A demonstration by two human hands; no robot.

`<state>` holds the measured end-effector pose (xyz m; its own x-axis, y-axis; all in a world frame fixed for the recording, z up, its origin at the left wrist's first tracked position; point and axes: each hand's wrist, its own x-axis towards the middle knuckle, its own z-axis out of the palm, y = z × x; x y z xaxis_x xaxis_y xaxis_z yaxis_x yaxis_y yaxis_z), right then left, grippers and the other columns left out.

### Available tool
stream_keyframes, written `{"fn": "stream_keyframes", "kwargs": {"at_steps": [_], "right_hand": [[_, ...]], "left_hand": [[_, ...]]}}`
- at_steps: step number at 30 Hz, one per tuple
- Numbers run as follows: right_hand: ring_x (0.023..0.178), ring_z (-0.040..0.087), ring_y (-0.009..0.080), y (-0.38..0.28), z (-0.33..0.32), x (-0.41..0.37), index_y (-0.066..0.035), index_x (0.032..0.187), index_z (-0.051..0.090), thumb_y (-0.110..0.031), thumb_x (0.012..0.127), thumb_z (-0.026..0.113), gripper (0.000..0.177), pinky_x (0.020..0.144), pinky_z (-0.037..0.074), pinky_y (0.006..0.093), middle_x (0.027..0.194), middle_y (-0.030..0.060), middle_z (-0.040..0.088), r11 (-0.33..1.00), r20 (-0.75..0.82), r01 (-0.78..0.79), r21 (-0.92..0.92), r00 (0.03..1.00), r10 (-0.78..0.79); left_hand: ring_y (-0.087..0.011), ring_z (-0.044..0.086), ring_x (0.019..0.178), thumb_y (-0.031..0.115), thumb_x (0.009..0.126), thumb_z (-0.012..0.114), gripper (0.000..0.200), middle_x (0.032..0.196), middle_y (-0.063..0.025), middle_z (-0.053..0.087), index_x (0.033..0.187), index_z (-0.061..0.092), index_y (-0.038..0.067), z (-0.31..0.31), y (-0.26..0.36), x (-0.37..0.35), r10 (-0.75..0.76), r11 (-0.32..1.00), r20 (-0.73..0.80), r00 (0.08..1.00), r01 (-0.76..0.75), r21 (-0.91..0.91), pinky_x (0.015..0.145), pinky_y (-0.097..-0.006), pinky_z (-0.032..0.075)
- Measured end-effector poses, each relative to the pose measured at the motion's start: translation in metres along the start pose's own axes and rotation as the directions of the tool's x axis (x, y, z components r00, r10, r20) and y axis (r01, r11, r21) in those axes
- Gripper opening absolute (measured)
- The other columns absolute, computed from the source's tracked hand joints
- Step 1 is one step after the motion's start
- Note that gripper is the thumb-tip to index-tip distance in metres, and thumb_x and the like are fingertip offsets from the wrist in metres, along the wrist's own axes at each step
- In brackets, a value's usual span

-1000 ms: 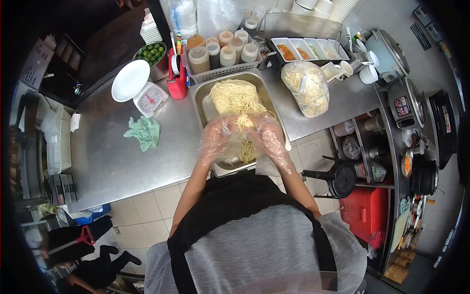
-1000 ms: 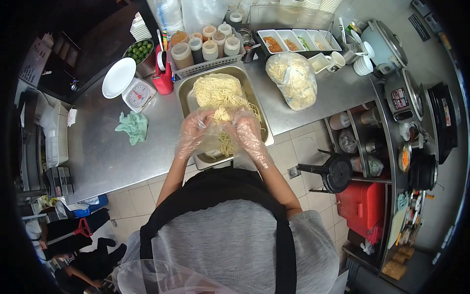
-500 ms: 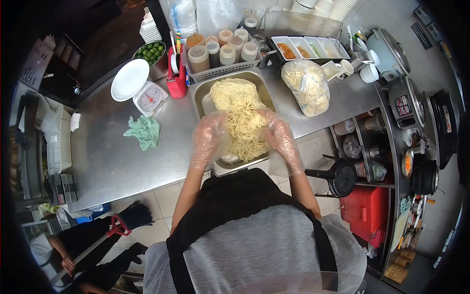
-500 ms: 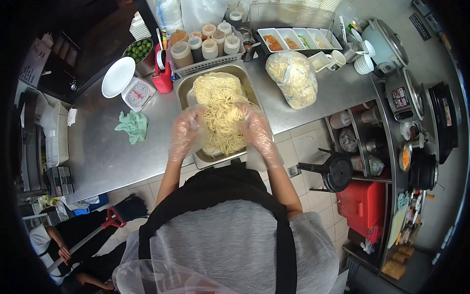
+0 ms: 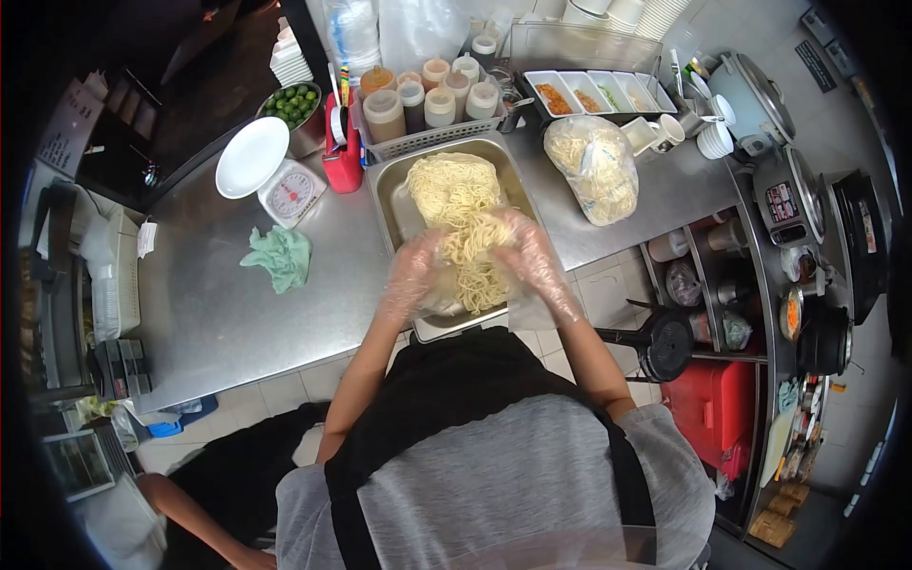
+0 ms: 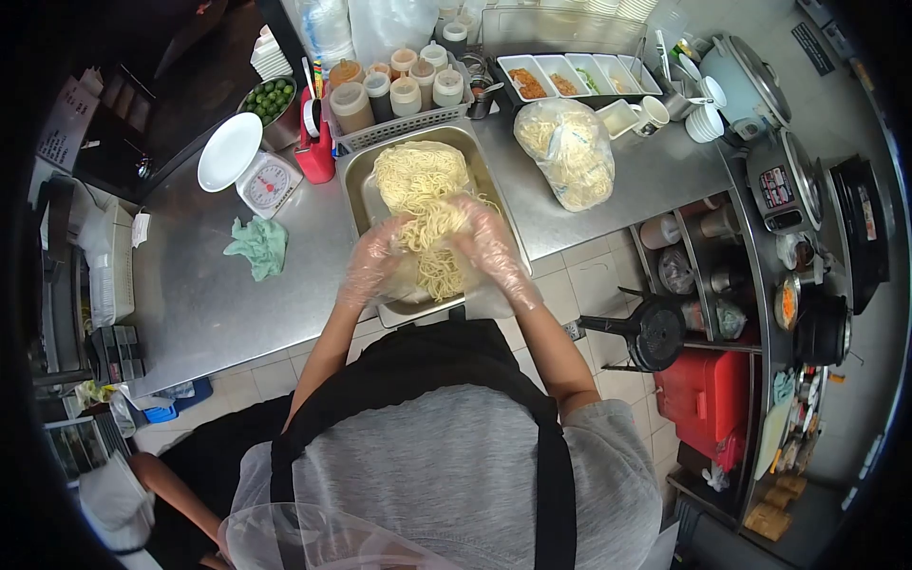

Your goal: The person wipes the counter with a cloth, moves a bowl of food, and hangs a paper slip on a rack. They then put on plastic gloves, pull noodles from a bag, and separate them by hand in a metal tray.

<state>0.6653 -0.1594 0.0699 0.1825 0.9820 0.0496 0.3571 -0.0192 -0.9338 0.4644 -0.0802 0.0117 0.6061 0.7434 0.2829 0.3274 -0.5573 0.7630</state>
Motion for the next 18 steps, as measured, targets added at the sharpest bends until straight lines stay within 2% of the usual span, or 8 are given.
{"fn": "stream_keyframes", "kwargs": {"at_steps": [1, 4, 7, 10, 11, 14, 16, 18], "right_hand": [[0.096, 0.063, 0.0253, -0.001, -0.003, -0.001, -0.005, 0.12, 0.055, -0.001, 0.076, 0.065, 0.046, 0.089, 0.048, 0.0335, 0.103, 0.0158, 0.065, 0.996, -0.073, -0.081, 0.034, 0.994, 0.083], [0.095, 0.063, 0.0269, -0.021, -0.01, -0.002, -0.006, 0.123, 0.051, -0.014, 0.082, 0.064, 0.044, 0.086, 0.048, 0.0361, 0.103, 0.0168, 0.065, 0.981, -0.118, -0.118, -0.157, 0.988, 0.1], [0.098, 0.062, 0.0309, -0.013, 0.001, -0.001, -0.006, 0.124, 0.049, -0.023, 0.085, 0.06, 0.044, 0.085, 0.047, 0.0389, 0.105, 0.018, 0.064, 0.979, -0.091, -0.115, -0.17, 0.991, 0.101], [0.097, 0.06, 0.0346, -0.042, 0.014, -0.003, -0.007, 0.121, 0.049, -0.02, 0.084, 0.058, 0.04, 0.087, 0.045, 0.0412, 0.105, 0.019, 0.062, 0.944, -0.006, -0.082, -0.32, 0.996, 0.084], [0.098, 0.058, 0.0357, -0.024, 0.023, -0.006, -0.007, 0.116, 0.051, -0.017, 0.084, 0.057, 0.035, 0.09, 0.044, 0.0414, 0.103, 0.0189, 0.06, 0.95, -0.015, 0.098, -0.296, 0.994, -0.107], [0.101, 0.056, 0.0337, -0.015, 0.029, -0.007, -0.007, 0.114, 0.054, -0.014, 0.081, 0.06, 0.034, 0.092, 0.043, 0.041, 0.104, 0.0172, 0.058, 0.96, 0.013, 0.241, -0.14, 0.97, -0.242], [0.104, 0.053, 0.0341, -0.019, 0.02, -0.008, -0.008, 0.114, 0.055, -0.011, 0.074, 0.067, 0.042, 0.094, 0.042, 0.0407, 0.108, 0.0158, 0.051, 0.959, 0.065, 0.222, -0.178, 0.975, -0.213], [0.102, 0.052, 0.035, -0.029, 0.011, -0.007, -0.009, 0.114, 0.056, -0.011, 0.07, 0.071, 0.047, 0.095, 0.041, 0.0407, 0.109, 0.0155, 0.048, 0.966, 0.075, 0.15, -0.21, 0.988, -0.137]], "left_hand": [[-0.0318, 0.062, 0.097, 0.007, 0.073, 0.074, 0.052, 0.106, -0.0145, 0.064, 0.122, 0.057, 0.011, -0.007, 0.01, 0.002, -0.107, 0.993, 0.027, 0.994, 0.108, -0.046, 0.088, -0.0386, 0.049], [-0.0286, 0.064, 0.092, 0.01, 0.075, 0.074, 0.047, 0.1, -0.0136, 0.066, 0.119, 0.059, 0.01, -0.017, 0.016, -0.001, -0.218, 0.958, 0.029, 0.975, 0.22, -0.182, 0.085, -0.0373, 0.05], [-0.029, 0.063, 0.095, 0.009, 0.074, 0.074, 0.045, 0.103, -0.0143, 0.064, 0.117, 0.059, 0.009, -0.017, 0.021, -0.007, -0.109, 0.992, -0.041, 0.993, 0.107, -0.063, 0.086, -0.0377, 0.049], [-0.0335, 0.061, 0.098, 0.01, 0.072, 0.075, 0.045, 0.106, -0.0157, 0.063, 0.115, 0.059, 0.008, -0.007, 0.022, -0.008, 0.03, 0.997, -0.144, 0.989, -0.04, -0.065, 0.086, -0.0392, 0.048], [-0.0347, 0.06, 0.099, 0.011, 0.072, 0.075, 0.046, 0.107, -0.016, 0.062, 0.115, 0.059, 0.008, -0.001, 0.016, -0.008, 0.013, 1.0, -0.118, 0.993, -0.014, -0.005, 0.086, -0.0396, 0.048], [-0.0375, 0.059, 0.099, 0.011, 0.071, 0.074, 0.047, 0.107, -0.0171, 0.061, 0.115, 0.059, 0.007, 0.014, 0.002, -0.004, -0.037, 0.988, -0.071, 0.997, 0.047, 0.146, 0.086, -0.0419, 0.047], [-0.0383, 0.059, 0.097, 0.011, 0.071, 0.071, 0.048, 0.103, -0.018, 0.062, 0.116, 0.058, 0.006, 0.017, 0.003, -0.001, -0.067, 0.976, -0.066, 0.996, 0.08, 0.202, 0.087, -0.0449, 0.047], [-0.0375, 0.059, 0.1, 0.012, 0.071, 0.071, 0.046, 0.106, -0.0183, 0.063, 0.116, 0.059, 0.006, 0.006, 0.001, 0.005, -0.198, 0.977, 0.009, 0.98, 0.197, 0.078, 0.088, -0.0436, 0.047]]}}
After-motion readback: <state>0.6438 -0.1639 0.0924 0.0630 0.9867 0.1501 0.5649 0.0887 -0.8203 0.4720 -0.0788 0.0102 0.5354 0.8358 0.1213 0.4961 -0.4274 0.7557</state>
